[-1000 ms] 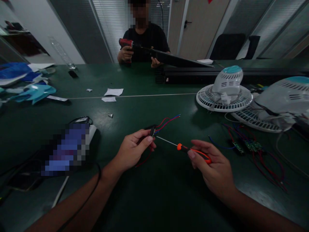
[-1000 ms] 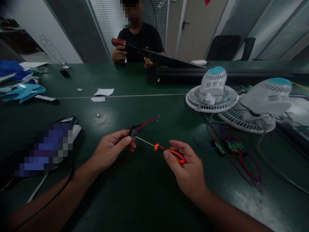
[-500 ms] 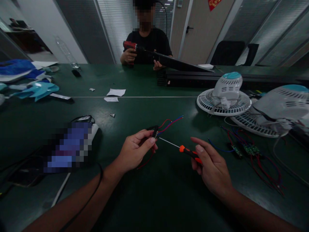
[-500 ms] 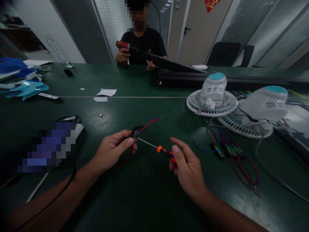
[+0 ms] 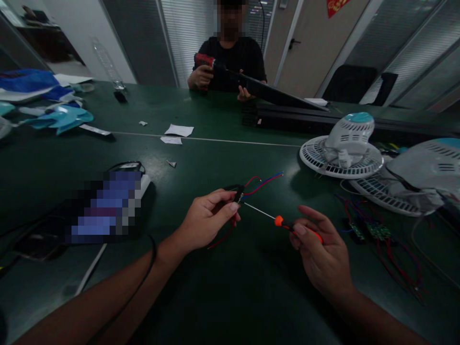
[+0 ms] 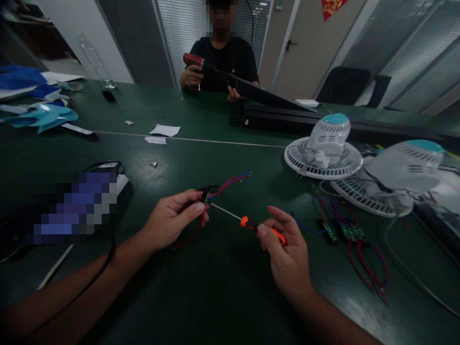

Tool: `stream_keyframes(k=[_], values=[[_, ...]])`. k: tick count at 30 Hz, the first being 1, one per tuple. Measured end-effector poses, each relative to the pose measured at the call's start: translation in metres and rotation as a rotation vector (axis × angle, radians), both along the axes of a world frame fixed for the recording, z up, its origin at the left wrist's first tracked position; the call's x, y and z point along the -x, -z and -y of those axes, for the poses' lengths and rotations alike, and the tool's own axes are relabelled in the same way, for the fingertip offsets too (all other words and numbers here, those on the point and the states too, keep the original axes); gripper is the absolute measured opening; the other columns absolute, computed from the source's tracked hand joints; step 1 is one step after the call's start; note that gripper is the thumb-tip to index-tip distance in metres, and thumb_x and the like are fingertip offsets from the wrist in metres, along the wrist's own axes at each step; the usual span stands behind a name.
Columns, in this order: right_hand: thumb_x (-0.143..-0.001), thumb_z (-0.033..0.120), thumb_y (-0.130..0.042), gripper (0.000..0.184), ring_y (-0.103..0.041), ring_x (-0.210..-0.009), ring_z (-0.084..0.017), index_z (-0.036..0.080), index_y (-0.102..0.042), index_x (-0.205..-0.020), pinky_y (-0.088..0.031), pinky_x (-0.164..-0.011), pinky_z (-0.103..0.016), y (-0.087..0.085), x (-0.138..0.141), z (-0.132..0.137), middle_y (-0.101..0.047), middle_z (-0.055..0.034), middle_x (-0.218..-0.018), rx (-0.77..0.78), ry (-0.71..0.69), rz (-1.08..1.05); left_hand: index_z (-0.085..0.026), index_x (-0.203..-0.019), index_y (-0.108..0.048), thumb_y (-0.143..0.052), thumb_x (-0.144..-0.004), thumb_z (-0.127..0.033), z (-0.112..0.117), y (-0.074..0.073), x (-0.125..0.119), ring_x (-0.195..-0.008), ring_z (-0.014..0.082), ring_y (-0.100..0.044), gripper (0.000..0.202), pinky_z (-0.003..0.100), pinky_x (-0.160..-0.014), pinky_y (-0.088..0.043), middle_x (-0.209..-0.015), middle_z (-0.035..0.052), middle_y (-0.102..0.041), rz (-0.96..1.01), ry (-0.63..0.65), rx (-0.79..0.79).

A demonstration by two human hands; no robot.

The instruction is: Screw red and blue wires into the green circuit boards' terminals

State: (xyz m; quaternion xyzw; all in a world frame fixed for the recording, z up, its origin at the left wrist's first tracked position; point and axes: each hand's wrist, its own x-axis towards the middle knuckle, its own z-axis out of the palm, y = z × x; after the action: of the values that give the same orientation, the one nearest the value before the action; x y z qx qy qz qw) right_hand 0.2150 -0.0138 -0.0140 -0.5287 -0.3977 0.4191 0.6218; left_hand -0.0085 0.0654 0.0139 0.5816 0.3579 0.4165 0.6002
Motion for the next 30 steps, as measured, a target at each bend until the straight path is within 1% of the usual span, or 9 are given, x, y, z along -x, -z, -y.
stream_keyframes(k=[2,4,7,9,11,14,21,26,30], values=[[-0.092,0.025,-0.062,0.022,-0.058,-0.058,-0.010,0.017,-0.059,-0.113,-0.050,-0.050,-0.024,-0.0012,0.0006,-0.0001,-0.062,0.0017,-0.085,0.001,0.007,-0.024,-0.012,-0.097,-0.069,-0.061,-0.084,-0.020,0.0005,0.0004,-0.0001,-0.061,0.0105,-0.061,0.017,0.026,-0.062,-0.055,-0.076,-0.0005,-0.061,0.001,0.002,0.002],[-0.094,0.031,-0.059,0.022,-0.059,-0.058,-0.010,0.017,-0.060,-0.112,-0.050,-0.049,-0.024,-0.0032,0.0007,0.0003,-0.063,0.0012,-0.084,0.034,0.010,-0.041,-0.013,-0.098,-0.068,-0.061,-0.084,-0.020,0.0011,0.0009,-0.0005,-0.061,0.0108,-0.061,0.017,0.027,-0.062,-0.055,-0.076,-0.0002,-0.061,0.004,0.005,0.004],[-0.097,0.040,-0.053,0.029,-0.056,-0.049,-0.008,0.016,-0.060,-0.111,-0.045,-0.041,-0.020,-0.0055,0.0000,0.0008,-0.063,0.0022,-0.077,0.130,0.008,-0.032,-0.014,-0.096,-0.068,-0.062,-0.084,-0.021,0.0020,0.0012,-0.0011,-0.061,0.0113,-0.062,0.015,0.027,-0.062,-0.056,-0.075,0.0000,-0.062,0.005,-0.001,0.003],[-0.097,0.039,-0.053,0.029,-0.052,-0.044,-0.006,0.015,-0.061,-0.111,-0.041,-0.036,-0.018,-0.0053,-0.0008,0.0005,-0.061,0.0036,-0.073,0.178,0.014,-0.013,-0.014,-0.096,-0.068,-0.061,-0.084,-0.021,0.0022,0.0011,-0.0012,-0.060,0.0111,-0.062,0.015,0.027,-0.062,-0.056,-0.076,-0.0002,-0.062,0.007,-0.010,-0.001],[-0.096,0.035,-0.056,0.025,-0.051,-0.044,-0.005,0.016,-0.061,-0.111,-0.040,-0.036,-0.017,-0.0039,-0.0017,-0.0003,-0.061,0.0038,-0.074,0.190,0.023,-0.005,-0.014,-0.097,-0.068,-0.062,-0.083,-0.021,0.0022,0.0009,-0.0013,-0.060,0.0109,-0.062,0.016,0.027,-0.061,-0.056,-0.076,-0.0004,-0.062,0.009,-0.015,-0.004],[-0.095,0.029,-0.059,0.022,-0.053,-0.048,-0.006,0.016,-0.060,-0.113,-0.042,-0.038,-0.018,-0.0020,-0.0024,-0.0015,-0.062,0.0032,-0.078,0.163,0.018,-0.028,-0.014,-0.096,-0.068,-0.063,-0.082,-0.021,0.0022,0.0007,-0.0015,-0.060,0.0115,-0.062,0.016,0.028,-0.061,-0.056,-0.075,-0.0004,-0.062,0.012,-0.018,-0.005],[-0.092,0.021,-0.062,0.023,-0.059,-0.057,-0.009,0.017,-0.059,-0.115,-0.049,-0.046,-0.021,-0.0014,-0.0016,-0.0029,-0.063,0.0014,-0.086,0.061,0.006,-0.126,-0.014,-0.094,-0.068,-0.063,-0.082,-0.021,0.0019,0.0018,-0.0022,-0.060,0.0114,-0.063,0.014,0.027,-0.061,-0.056,-0.074,-0.0006,-0.062,0.025,-0.023,0.001],[-0.092,0.021,-0.062,0.020,-0.057,-0.056,-0.009,0.017,-0.060,-0.112,-0.051,-0.050,-0.023,-0.0006,-0.0016,-0.0042,-0.063,0.0019,-0.085,0.000,-0.008,-0.164,-0.015,-0.093,-0.068,-0.063,-0.082,-0.020,0.0024,0.0015,-0.0023,-0.060,0.0107,-0.063,0.013,0.026,-0.060,-0.056,-0.074,-0.0008,-0.062,0.031,-0.021,0.003],[-0.093,0.026,-0.061,0.020,-0.060,-0.059,-0.010,0.016,-0.061,-0.111,-0.051,-0.051,-0.024,-0.0016,-0.0019,-0.0033,-0.064,0.0007,-0.086,0.013,-0.020,-0.183,-0.015,-0.092,-0.068,-0.063,-0.081,-0.021,0.0035,0.0006,-0.0023,-0.059,0.0115,-0.063,0.013,0.028,-0.059,-0.056,-0.073,-0.0007,-0.062,0.028,-0.022,0.006]])
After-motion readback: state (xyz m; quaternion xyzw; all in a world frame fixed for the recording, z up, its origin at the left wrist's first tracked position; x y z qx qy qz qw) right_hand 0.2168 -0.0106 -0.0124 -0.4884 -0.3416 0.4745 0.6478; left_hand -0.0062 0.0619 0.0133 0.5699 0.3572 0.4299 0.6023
